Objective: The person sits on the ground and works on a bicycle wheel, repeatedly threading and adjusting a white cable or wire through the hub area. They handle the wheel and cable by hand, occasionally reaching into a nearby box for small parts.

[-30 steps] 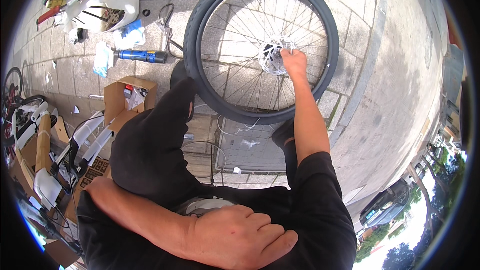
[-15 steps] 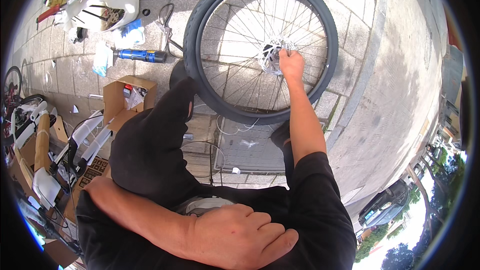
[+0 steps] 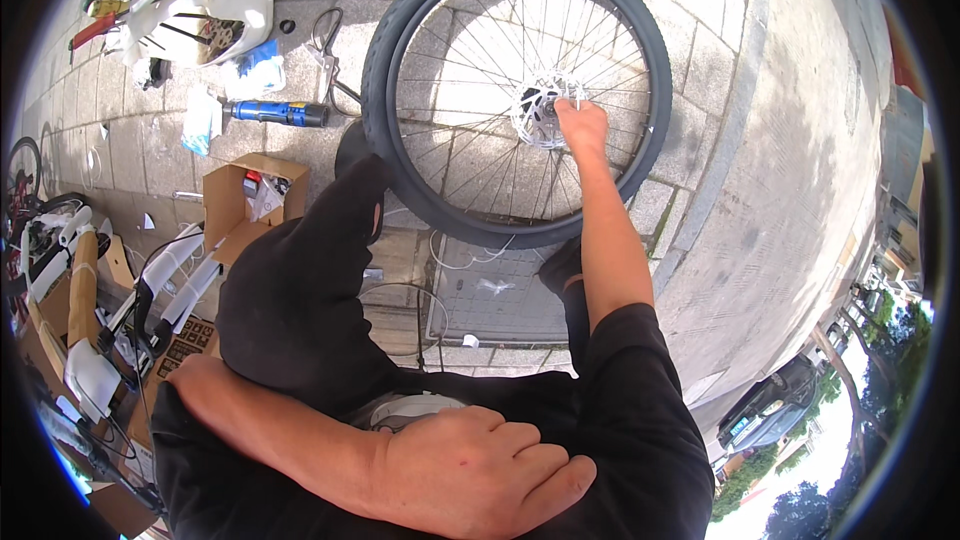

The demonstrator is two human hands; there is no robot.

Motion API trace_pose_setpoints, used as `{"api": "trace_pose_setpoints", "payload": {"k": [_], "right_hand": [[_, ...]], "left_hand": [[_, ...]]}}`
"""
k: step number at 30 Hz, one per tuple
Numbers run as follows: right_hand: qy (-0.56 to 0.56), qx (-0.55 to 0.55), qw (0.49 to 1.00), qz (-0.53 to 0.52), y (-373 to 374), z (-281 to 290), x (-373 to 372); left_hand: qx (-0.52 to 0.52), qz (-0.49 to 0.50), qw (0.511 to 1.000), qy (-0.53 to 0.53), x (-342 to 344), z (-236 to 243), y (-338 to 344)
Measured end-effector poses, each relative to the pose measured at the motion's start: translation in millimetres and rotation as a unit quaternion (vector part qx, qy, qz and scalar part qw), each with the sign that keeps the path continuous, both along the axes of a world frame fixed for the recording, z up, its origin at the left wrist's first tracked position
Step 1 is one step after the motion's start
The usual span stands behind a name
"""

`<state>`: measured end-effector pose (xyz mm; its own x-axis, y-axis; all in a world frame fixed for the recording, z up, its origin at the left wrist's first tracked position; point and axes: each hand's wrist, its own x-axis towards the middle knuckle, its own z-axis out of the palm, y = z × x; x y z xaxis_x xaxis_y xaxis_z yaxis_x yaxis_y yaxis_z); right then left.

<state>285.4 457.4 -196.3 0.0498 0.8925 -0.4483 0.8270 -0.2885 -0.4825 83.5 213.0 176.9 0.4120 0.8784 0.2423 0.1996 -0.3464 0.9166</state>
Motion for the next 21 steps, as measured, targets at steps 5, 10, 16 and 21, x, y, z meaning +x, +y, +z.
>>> {"api": "trace_pose_setpoints", "payload": {"k": [5, 10, 16, 21], "right_hand": [[-0.052, 0.027, 0.998, 0.034, 0, 3, -6], [-0.076, 0.061, 0.993, 0.069, -4, -2, -6], [-0.135, 0.087, 0.976, 0.144, -3, -20, -4], [-0.124, 0.073, 0.984, 0.103, -4, -20, -4]], "left_hand": [[-0.006, -0.034, 0.999, 0.010, -9, 7, 10], [-0.003, -0.012, 1.000, 0.001, -2, 3, 5], [-0.005, -0.002, 1.000, -0.003, 0, 1, -1], [-0.008, -0.018, 1.000, 0.006, -15, 5, 0]]}}
